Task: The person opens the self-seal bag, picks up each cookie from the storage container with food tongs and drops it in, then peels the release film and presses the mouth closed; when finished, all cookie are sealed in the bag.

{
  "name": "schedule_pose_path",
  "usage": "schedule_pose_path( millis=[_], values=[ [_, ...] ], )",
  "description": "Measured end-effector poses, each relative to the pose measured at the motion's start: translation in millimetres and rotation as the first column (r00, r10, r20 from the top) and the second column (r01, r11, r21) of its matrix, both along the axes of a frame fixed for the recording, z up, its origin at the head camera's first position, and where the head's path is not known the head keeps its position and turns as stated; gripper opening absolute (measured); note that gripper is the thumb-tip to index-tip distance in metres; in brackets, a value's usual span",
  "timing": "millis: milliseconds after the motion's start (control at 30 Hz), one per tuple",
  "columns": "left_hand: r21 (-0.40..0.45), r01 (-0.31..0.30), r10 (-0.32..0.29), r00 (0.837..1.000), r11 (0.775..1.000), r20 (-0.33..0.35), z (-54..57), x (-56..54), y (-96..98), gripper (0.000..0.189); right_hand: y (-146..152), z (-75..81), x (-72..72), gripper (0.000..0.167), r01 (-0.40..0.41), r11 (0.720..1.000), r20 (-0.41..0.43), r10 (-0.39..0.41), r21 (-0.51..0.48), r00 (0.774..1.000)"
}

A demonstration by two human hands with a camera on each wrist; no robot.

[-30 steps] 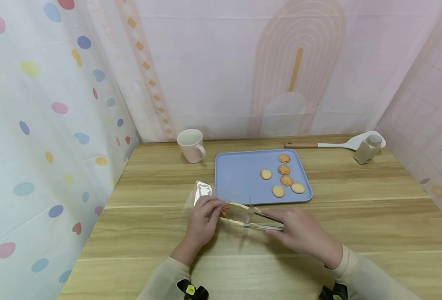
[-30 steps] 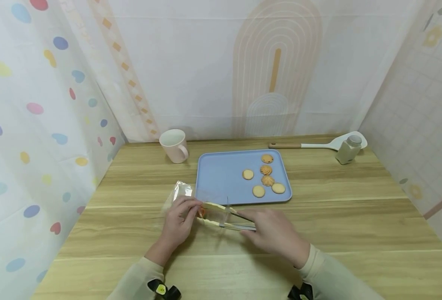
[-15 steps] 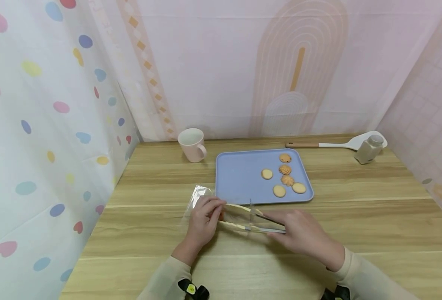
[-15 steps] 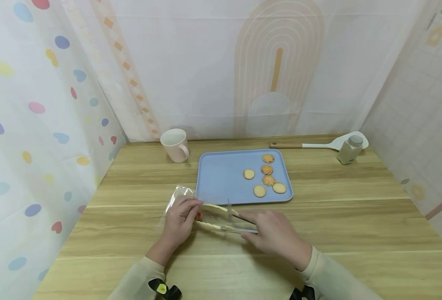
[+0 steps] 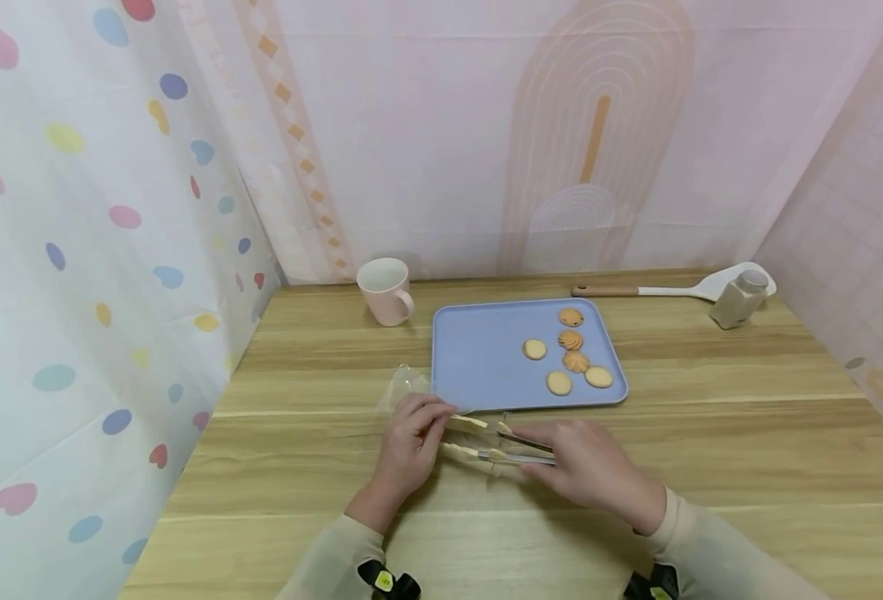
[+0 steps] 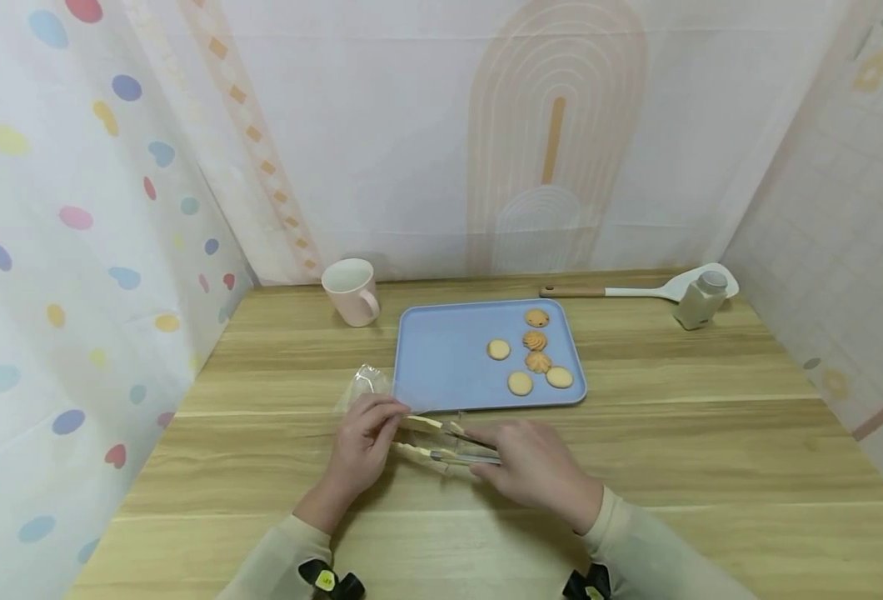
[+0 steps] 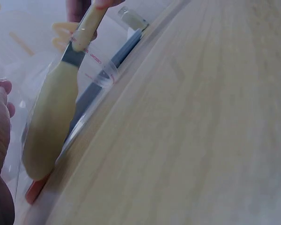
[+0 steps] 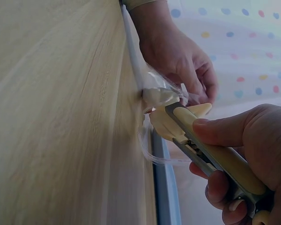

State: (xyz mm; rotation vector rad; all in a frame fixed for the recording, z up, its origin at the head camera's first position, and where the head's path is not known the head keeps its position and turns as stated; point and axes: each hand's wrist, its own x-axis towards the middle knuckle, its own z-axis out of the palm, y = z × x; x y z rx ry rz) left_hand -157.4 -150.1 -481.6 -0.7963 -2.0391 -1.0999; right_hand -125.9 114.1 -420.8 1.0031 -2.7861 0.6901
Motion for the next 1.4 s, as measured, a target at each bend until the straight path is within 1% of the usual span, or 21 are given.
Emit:
schedule_pose_path(
  millis=[133, 233, 433, 667, 800, 1033, 1233, 1300, 1400],
  values=[
    [-0.006, 0.002, -0.002, 1.0, 1.0, 0.003, 1.1, 0.3, 1.7, 0.015, -6, -0.8, -2.5, 0.043, 0.005, 1.0, 0.007, -0.005, -0.012, 1.0],
    [-0.009, 0.007, -0.007, 1.0, 1.0, 0.01, 1.4, 0.9, 2.6, 0.016, -10, -1.4, -4.6, 0.042, 0.005, 1.0, -0.009, -0.005, -0.021, 1.0],
    [-0.01, 0.006, -0.006, 1.0, 1.0, 0.013, 2.1, 1.1, 3.7, 0.016, -19, -2.1, -7.6, 0.041, 0.006, 0.999, -0.006, -0.006, -0.045, 1.0],
    [-0.009, -0.013, 0.014, 1.0, 1.0, 0.025, 2.8, 1.5, 2.8, 0.014, -27, -5.1, -12.3, 0.04, -0.002, 0.999, 0.005, 0.002, -0.045, 1.0],
    [-0.01, -0.019, 0.019, 0.999, 1.0, 0.032, 2.4, 1.8, 1.6, 0.014, -25, -4.5, -11.3, 0.042, 0.004, 0.998, 0.01, -0.003, -0.056, 1.0],
    [0.011, -0.031, 0.031, 0.999, 0.999, 0.034, 1.2, 0.8, -1.1, 0.015, 0, 4.2, -0.5, 0.044, 0.046, 0.997, 0.068, -0.042, -0.067, 0.997],
    [0.046, -0.045, 0.043, 0.998, 0.998, 0.044, -2.4, -0.9, -3.2, 0.016, 32, 13.0, 12.2, 0.045, 0.052, 0.995, 0.045, -0.048, -0.08, 0.998],
    [0.058, -0.048, 0.045, 0.998, 0.997, 0.045, -3.0, -0.8, -3.6, 0.017, 44, 15.5, 17.3, 0.046, 0.076, 0.993, 0.031, -0.074, -0.086, 0.997],
    [0.064, -0.053, 0.051, 0.998, 0.997, 0.043, -3.3, -0.7, -3.4, 0.018, 63, 19.0, 23.9, 0.046, 0.122, 0.988, -0.014, -0.124, -0.098, 0.992]
  ],
)
